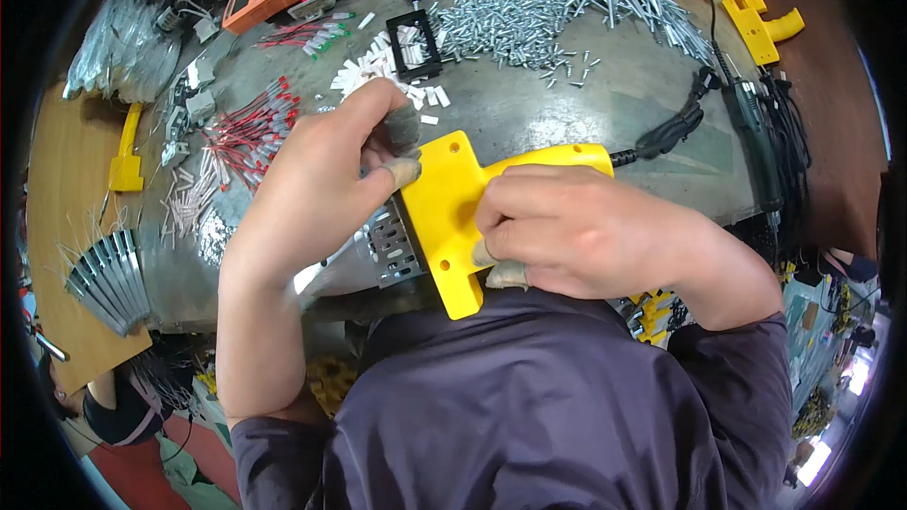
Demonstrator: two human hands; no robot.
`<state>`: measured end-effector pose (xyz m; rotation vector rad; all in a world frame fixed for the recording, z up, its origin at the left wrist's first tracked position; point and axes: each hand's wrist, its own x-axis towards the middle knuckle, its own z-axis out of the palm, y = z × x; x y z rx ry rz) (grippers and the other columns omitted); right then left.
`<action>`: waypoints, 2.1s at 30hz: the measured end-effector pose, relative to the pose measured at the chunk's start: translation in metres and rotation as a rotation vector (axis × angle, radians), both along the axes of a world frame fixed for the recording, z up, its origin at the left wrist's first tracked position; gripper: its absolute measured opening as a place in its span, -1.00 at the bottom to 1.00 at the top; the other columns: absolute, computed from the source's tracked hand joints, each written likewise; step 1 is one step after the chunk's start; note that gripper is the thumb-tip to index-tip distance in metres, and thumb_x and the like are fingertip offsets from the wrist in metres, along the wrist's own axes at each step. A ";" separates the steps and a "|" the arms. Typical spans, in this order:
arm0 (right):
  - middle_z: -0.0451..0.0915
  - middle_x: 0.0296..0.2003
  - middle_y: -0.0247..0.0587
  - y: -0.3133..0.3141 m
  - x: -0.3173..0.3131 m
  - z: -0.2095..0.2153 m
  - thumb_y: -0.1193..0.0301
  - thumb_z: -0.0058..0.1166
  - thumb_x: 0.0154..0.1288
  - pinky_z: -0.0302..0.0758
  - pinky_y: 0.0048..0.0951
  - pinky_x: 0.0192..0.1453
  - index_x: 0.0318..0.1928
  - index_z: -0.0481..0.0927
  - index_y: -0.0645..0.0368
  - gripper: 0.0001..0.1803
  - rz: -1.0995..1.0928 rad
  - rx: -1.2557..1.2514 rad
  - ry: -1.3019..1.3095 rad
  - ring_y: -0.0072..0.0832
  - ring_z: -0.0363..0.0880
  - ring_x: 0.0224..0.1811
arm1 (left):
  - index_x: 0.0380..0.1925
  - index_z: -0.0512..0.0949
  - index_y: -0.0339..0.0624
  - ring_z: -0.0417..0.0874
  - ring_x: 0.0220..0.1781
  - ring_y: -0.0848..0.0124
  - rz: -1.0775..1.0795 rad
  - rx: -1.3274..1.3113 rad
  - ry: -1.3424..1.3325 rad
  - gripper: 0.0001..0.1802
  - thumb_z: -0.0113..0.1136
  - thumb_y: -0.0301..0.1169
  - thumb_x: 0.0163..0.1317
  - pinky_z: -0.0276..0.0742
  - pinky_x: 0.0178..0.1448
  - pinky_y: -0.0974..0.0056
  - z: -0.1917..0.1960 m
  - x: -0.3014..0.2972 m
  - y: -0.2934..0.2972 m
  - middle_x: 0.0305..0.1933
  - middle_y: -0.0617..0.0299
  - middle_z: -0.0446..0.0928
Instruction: Assembling the internal components and housing of a yellow handheld electric tool.
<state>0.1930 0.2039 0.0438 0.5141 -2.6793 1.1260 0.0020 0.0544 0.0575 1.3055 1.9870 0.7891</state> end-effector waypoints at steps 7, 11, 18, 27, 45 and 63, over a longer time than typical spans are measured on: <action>0.58 -0.32 0.01 0.083 0.001 -0.026 0.58 0.08 0.08 0.50 -0.11 -0.12 -0.14 0.47 0.20 -0.72 -0.610 0.276 -0.133 0.02 0.56 -0.18 | -0.06 0.41 -0.34 0.50 -0.26 0.46 0.031 -0.031 0.056 -0.55 0.26 -0.56 -0.02 0.43 -0.07 0.34 -0.007 0.001 0.005 -0.26 0.20 0.48; 0.56 -0.31 0.01 0.090 -0.002 -0.033 0.63 0.09 0.01 0.50 -0.25 -0.11 -0.09 0.43 0.25 -0.63 -0.602 0.446 -0.228 -0.10 0.58 -0.19 | -0.04 0.41 -0.32 0.53 -0.22 0.37 0.003 0.158 0.066 -0.58 0.22 -0.53 0.04 0.45 -0.06 0.30 -0.012 0.005 0.026 -0.25 0.17 0.50; 0.54 -0.28 -0.30 0.085 0.003 0.004 0.70 0.08 0.04 0.50 -0.54 -0.08 -0.07 0.43 0.25 -0.62 -0.531 -0.122 -0.295 -0.57 0.57 -0.19 | -0.09 0.41 -0.22 0.59 -0.12 -0.06 -0.237 0.285 0.614 -0.65 0.13 -0.55 0.07 0.50 -0.10 0.00 -0.032 0.000 0.098 -0.21 -0.08 0.58; 0.64 -0.32 -0.18 0.067 0.005 0.024 0.62 0.18 0.06 0.55 -0.48 -0.14 -0.08 0.42 0.30 -0.63 -0.369 -0.200 -0.473 -0.48 0.63 -0.26 | -0.09 0.43 -0.13 0.57 -0.14 0.06 -0.521 0.311 0.853 -0.68 0.02 -0.54 0.09 0.51 -0.11 0.08 -0.048 0.000 0.111 -0.30 0.04 0.52; 0.54 -0.19 -0.02 0.090 -0.024 -0.025 0.61 0.12 0.00 0.45 -0.12 0.00 -0.06 0.44 0.24 -0.60 -0.304 0.565 -0.208 -0.01 0.51 -0.08 | -0.14 0.41 -0.23 0.67 -0.17 0.25 -0.053 0.257 0.133 -0.64 0.16 -0.67 0.01 0.56 -0.08 0.26 -0.012 0.019 0.013 -0.22 0.09 0.57; 0.56 -0.34 -0.17 0.034 0.041 0.004 0.79 0.11 -0.17 0.55 -0.41 -0.22 -0.08 0.53 0.28 -0.50 -0.454 0.120 -0.054 -0.31 0.61 -0.31 | -0.30 0.40 -0.25 0.61 -0.33 0.03 -0.113 0.378 0.241 -0.53 0.34 -0.70 -0.30 0.59 -0.25 0.14 -0.024 0.056 -0.056 -0.35 0.08 0.52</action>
